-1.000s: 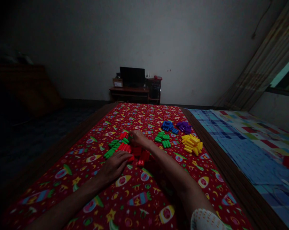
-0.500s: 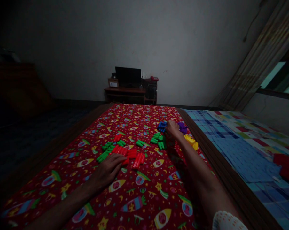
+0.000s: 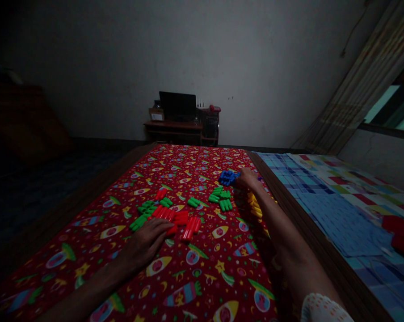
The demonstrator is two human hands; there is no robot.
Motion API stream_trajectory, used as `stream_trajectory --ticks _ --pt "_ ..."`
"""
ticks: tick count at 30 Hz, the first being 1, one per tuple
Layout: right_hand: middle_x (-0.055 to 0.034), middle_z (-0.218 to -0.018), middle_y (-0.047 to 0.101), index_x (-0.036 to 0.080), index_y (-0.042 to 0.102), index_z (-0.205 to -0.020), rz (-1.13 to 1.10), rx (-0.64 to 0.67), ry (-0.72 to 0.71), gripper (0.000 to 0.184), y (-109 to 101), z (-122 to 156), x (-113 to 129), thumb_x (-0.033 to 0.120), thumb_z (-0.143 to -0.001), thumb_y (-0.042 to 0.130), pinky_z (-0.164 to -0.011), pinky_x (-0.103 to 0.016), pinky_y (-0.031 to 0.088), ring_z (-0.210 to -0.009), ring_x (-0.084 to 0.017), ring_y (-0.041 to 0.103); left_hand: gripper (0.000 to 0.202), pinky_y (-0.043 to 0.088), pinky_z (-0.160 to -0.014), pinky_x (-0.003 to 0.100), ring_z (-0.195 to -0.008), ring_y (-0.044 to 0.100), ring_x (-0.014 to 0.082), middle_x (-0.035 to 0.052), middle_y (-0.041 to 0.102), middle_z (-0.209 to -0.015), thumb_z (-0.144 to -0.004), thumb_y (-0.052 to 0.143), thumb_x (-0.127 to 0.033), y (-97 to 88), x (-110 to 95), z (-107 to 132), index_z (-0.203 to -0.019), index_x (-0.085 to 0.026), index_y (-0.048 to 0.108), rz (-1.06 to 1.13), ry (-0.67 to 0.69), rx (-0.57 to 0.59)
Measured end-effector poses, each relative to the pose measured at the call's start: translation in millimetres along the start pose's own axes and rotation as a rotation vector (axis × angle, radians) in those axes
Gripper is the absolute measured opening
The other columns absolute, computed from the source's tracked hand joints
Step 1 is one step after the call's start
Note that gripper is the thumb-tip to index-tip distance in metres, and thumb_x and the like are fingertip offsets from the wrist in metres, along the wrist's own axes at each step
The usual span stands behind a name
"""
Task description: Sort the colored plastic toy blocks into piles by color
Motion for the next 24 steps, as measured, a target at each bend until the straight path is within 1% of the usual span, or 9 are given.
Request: stream_trajectory --ticks 3,6,8,11,15,18,21,22,24 --pt "-0.0161 -0.099 0.071 0.01 0.071 -0.098 -0.084 -0.039 -0.069 0.026 3.2 -12.1 12.0 0.03 -0.086 0.059 -0.068 -0.024 0.043 -0.09 -0.023 0.067 0.024 0.052 -0.084 0.031 -0.096 0.064 0.0188 0.0072 0.068 -0.104 -0.096 0.043 -0.021 0.5 0.2 0.3 -0.108 -0.021 0.064 0.0 -0.007 0.007" --pt "-0.0142 -0.102 0.071 0.011 0.071 -0.102 -0.157 -0.109 -0.134 0.025 10.3 -18.9 24.4 0.027 -0.085 0.061 -0.07 -0.023 0.043 -0.094 -0.022 0.065 0.023 0.052 -0.084 0.032 -0.096 0.064 0.0189 0.0071 0.069 -0.104 -0.096 0.043 -0.02 -0.6 -1.7 0.2 -0.107 -0.021 0.064 -0.007 0.005 0.0" --pt "-0.0137 -0.104 0.071 0.012 0.07 -0.104 -0.193 -0.149 -0.159 0.026 14.3 -19.4 28.0 0.026 -0.083 0.063 -0.072 -0.024 0.043 -0.096 -0.023 0.064 0.023 0.052 -0.083 0.031 -0.095 0.064 0.0185 0.007 0.069 -0.103 -0.096 0.043 -0.02 -0.9 -2.6 0.2 -0.107 -0.021 0.063 -0.008 0.013 -0.001" --pt "-0.0125 -0.104 0.071 0.013 0.069 -0.108 -0.221 -0.164 -0.18 0.029 15.8 -16.6 27.4 0.024 -0.081 0.065 -0.075 -0.025 0.044 -0.096 -0.023 0.064 0.023 0.052 -0.083 0.031 -0.094 0.064 0.0181 0.0069 0.068 -0.102 -0.097 0.043 -0.019 -0.4 -2.2 0.3 -0.108 -0.021 0.063 -0.001 0.011 0.005" --pt "-0.0151 -0.105 0.071 0.01 0.068 -0.112 -0.229 -0.214 -0.162 0.033 -2.8 -10.8 20.0 0.026 -0.084 0.062 -0.078 -0.027 0.045 -0.097 -0.024 0.064 0.023 0.051 -0.084 0.032 -0.095 0.064 0.0188 0.0071 0.068 -0.103 -0.096 0.043 -0.019 -0.2 -0.9 0.2 -0.107 -0.02 0.063 0.004 0.013 -0.004" --pt "-0.0147 -0.096 0.073 0.009 0.069 -0.11 -0.293 -0.273 -0.194 0.032 -24.3 -2.8 24.7 0.029 -0.089 0.054 -0.076 -0.026 0.045 -0.089 -0.022 0.066 0.023 0.052 -0.084 0.032 -0.096 0.064 0.019 0.0073 0.068 -0.103 -0.096 0.044 -0.02 1.1 0.6 0.2 -0.108 -0.021 0.064 -0.001 0.01 0.001" --pt "-0.0118 -0.089 0.073 0.01 0.07 -0.107 -0.389 -0.316 -0.306 0.03 -38.4 16.0 47.7 0.025 -0.089 0.052 -0.07 -0.024 0.044 -0.08 -0.019 0.065 0.024 0.052 -0.084 0.032 -0.096 0.064 0.019 0.0072 0.068 -0.103 -0.096 0.043 -0.019 2.8 2.2 1.0 -0.107 -0.021 0.064 -0.006 0.003 0.013" --pt "-0.0102 -0.085 0.073 0.01 0.07 -0.104 -0.407 -0.304 -0.369 0.027 -38.3 25.5 61.0 0.024 -0.089 0.053 -0.067 -0.023 0.043 -0.076 -0.017 0.064 0.024 0.052 -0.084 0.032 -0.096 0.064 0.0191 0.0072 0.069 -0.103 -0.096 0.043 -0.02 3.1 2.5 1.3 -0.107 -0.021 0.064 -0.007 0.003 0.015" --pt "-0.0061 -0.074 0.07 0.011 0.072 -0.092 -0.413 -0.225 -0.54 0.024 -29.3 49.6 95.8 0.024 -0.089 0.052 -0.061 -0.021 0.038 -0.065 -0.013 0.059 0.024 0.052 -0.084 0.033 -0.096 0.064 0.0194 0.0074 0.069 -0.103 -0.096 0.043 -0.02 3.0 2.6 1.7 -0.107 -0.021 0.065 -0.01 0.006 0.009"
Point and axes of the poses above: each hand's wrist, its own z-axis away from the middle knuckle, its own y-axis out of the palm, x = y × z, the point moved 10 cm from there along -z, towards the middle knuckle
